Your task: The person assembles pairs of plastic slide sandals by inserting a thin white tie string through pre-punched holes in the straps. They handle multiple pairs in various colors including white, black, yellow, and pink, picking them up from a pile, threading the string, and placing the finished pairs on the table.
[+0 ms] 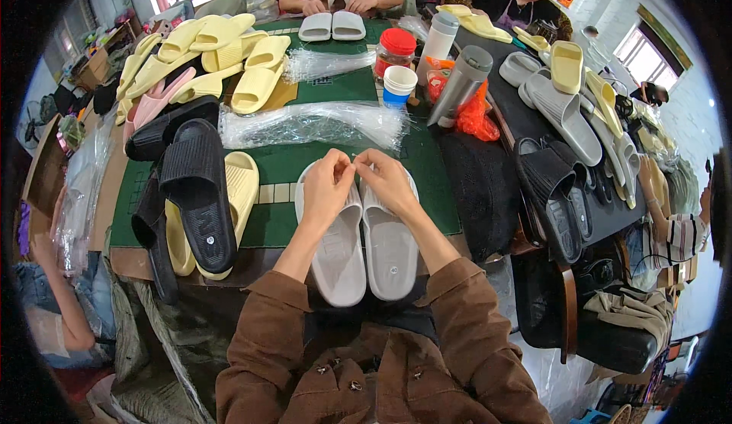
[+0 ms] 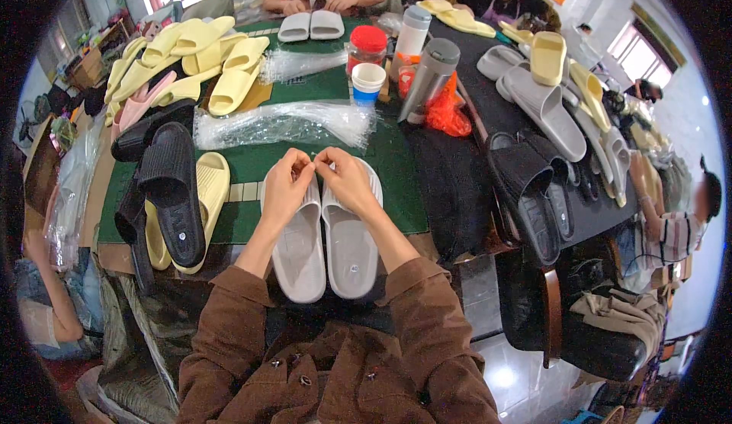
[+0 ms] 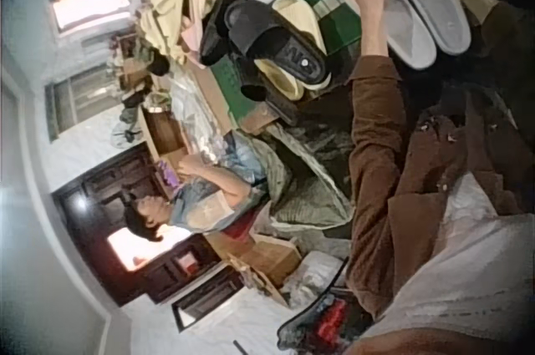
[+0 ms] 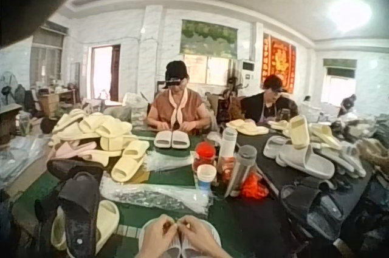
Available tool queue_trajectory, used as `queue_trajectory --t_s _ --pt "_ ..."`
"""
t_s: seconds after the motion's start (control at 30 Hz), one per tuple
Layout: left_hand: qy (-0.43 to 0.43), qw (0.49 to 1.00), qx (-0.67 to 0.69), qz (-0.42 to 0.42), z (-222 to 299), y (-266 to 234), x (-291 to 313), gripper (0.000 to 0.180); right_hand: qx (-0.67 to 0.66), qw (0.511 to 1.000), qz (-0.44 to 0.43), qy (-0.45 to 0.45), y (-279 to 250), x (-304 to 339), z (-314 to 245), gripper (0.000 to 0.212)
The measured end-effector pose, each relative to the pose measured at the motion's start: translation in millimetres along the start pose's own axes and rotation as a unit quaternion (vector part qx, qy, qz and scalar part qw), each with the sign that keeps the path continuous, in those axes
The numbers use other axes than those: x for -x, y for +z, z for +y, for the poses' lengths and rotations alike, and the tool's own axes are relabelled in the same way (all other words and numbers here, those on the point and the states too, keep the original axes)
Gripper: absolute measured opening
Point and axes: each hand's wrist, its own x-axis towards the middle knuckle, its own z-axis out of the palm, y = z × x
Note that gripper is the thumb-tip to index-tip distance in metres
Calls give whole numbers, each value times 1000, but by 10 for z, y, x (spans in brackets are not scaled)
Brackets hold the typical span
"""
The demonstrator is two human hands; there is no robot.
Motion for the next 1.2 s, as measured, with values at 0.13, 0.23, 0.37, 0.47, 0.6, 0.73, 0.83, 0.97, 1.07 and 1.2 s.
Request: queue_trajectory --t_s 0.13,0.23,0.37,0.47,0.6,0.73,0.83,0.97,1.07,1.2 --pt "79 996 -32 41 1 51 46 12 -68 995 16 66 -40 -31 8 19" --pt "111 992 -49 40 75 25 90 17 -110 990 53 71 -20 -54 43 19" --pt "155 981 -117 6 213 -36 261 22 -103 991 27 86 -60 -43 48 21" --pt "165 975 -147 -31 335 -68 572 34 -124 989 36 73 -51 -59 144 22" --pt "147 980 -91 -94 538 -111 1053 39 -154 983 86 47 -67 -57 209 22" --pt "43 994 -3 -101 599 -145 1330 39 -198 968 146 54 -120 -56 186 24" --pt "28 988 -135 -65 564 -167 1310 41 -242 951 171 86 -204 -29 99 28" --pt "88 958 -263 -68 448 -125 1248 42 -280 941 157 109 -342 162 -45 30" --pt "69 956 -273 -86 519 -25 1083 42 -304 927 162 148 -554 372 -223 31" --pt "62 952 -289 -78 527 -5 942 40 -349 897 254 98 -1030 653 -502 34"
